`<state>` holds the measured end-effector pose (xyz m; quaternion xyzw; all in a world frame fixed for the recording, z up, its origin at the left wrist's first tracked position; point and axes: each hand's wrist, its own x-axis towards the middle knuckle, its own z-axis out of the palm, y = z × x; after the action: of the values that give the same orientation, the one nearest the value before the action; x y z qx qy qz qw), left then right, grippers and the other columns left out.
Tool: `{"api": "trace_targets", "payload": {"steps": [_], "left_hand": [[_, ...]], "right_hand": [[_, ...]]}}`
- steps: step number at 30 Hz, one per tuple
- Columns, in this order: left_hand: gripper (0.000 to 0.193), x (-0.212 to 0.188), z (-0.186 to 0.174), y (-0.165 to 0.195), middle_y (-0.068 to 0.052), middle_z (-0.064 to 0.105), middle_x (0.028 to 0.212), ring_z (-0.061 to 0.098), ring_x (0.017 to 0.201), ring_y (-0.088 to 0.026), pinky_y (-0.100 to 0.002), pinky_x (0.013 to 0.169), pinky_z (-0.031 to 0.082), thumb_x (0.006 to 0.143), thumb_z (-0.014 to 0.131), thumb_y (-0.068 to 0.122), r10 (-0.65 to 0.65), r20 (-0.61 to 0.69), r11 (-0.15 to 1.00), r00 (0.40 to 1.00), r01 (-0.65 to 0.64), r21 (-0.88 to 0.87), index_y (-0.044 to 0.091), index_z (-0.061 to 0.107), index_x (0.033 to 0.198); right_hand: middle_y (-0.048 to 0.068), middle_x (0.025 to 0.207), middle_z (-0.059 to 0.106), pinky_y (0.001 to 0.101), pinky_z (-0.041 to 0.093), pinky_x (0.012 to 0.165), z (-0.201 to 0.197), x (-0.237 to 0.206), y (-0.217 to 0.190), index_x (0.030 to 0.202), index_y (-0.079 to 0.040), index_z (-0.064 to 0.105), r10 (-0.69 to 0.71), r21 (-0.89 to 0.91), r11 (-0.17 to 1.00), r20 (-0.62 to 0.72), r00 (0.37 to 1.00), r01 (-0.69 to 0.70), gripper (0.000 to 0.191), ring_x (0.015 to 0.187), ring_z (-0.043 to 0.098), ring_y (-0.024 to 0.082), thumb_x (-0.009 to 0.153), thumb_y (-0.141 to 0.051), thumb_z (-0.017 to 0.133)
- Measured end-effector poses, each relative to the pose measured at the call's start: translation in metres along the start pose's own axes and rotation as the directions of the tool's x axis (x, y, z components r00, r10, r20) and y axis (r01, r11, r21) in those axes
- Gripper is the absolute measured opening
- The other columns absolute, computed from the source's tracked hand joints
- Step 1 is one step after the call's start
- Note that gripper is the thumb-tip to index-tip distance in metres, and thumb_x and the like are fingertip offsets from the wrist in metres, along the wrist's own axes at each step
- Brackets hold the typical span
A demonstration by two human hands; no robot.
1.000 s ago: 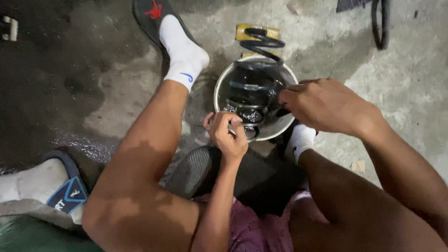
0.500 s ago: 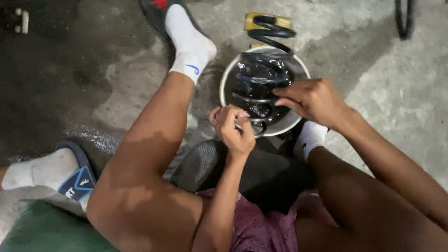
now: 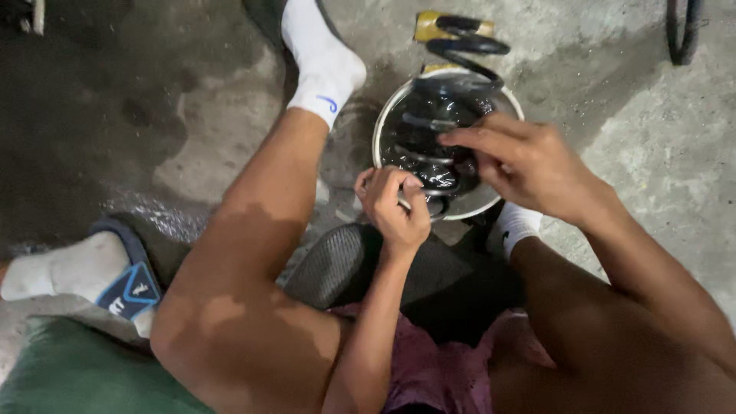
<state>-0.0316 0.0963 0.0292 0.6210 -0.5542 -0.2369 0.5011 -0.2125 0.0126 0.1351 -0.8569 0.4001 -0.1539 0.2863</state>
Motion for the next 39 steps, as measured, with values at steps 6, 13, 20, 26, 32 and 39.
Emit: {"api": "trace_targets", "payload": {"steps": [6,13,20,26,32,39], "left_hand": [[0.01,0.003,0.001,0.003,-0.004,0.059,0.079,0.06,0.081,-0.027,-0.043,0.098,0.038,0.088,0.056,0.013,-0.019,-0.04,0.999,0.999,0.018,-0.036,0.01,0.055,0.078],[0.01,0.003,0.0,0.003,-0.005,0.06,0.078,0.059,0.08,-0.029,-0.043,0.097,0.037,0.087,0.056,0.013,0.003,-0.027,1.0,1.0,-0.004,-0.008,0.009,0.055,0.079],[0.011,0.007,-0.002,0.001,-0.005,0.06,0.079,0.06,0.08,-0.028,-0.044,0.098,0.039,0.089,0.056,0.015,0.025,-0.009,0.999,1.0,-0.026,-0.027,0.01,0.057,0.079],[0.011,0.009,0.0,0.006,-0.005,0.061,0.08,0.061,0.082,-0.028,-0.044,0.097,0.038,0.089,0.057,0.016,0.03,-0.031,0.998,0.999,-0.032,-0.051,0.01,0.057,0.08],[0.011,0.006,0.003,0.003,-0.006,0.06,0.078,0.059,0.08,-0.029,-0.043,0.095,0.038,0.087,0.057,0.014,0.002,-0.028,1.0,1.0,-0.002,-0.018,0.009,0.056,0.078],[0.009,0.005,0.002,0.002,-0.005,0.061,0.077,0.06,0.078,-0.028,-0.044,0.097,0.04,0.087,0.057,0.011,0.046,-0.028,0.998,0.999,-0.048,-0.042,0.009,0.057,0.079]], "right_hand": [[0.01,0.095,0.065,0.0401,0.055,0.065,0.021,0.004,-0.011,0.128,-0.01,0.069,-0.057,-0.11,0.993,-0.068,0.996,0.049,0.044,0.077,0.068,0.029,0.085,-0.002,0.074],[0.013,0.095,0.074,0.043,0.054,0.06,0.043,0.02,-0.018,0.13,-0.008,0.069,0.065,-0.218,0.974,-0.014,0.998,-0.067,0.044,0.07,0.07,0.035,0.09,-0.022,0.081],[0.011,0.11,0.077,0.0347,0.057,0.069,0.036,-0.007,0.011,0.118,-0.008,0.072,0.197,0.181,0.968,-0.123,0.973,-0.174,0.03,0.086,0.075,0.022,0.091,-0.018,0.081],[0.01,0.099,0.076,0.0356,0.054,0.067,0.019,-0.013,0.012,0.116,-0.009,0.073,0.246,0.158,0.958,-0.022,0.969,-0.24,0.025,0.073,0.07,0.024,0.091,-0.01,0.076],[0.016,0.09,0.072,0.0401,0.054,0.069,0.033,0.014,-0.007,0.114,-0.006,0.074,0.057,-0.007,0.998,-0.123,0.991,-0.059,0.029,0.076,0.069,0.034,0.088,-0.017,0.08],[0.016,0.096,0.077,0.0381,0.054,0.06,0.036,0.01,0.002,0.111,-0.004,0.076,0.267,0.117,0.958,-0.016,0.964,-0.263,0.03,0.064,0.07,0.029,0.089,-0.025,0.08]]}}
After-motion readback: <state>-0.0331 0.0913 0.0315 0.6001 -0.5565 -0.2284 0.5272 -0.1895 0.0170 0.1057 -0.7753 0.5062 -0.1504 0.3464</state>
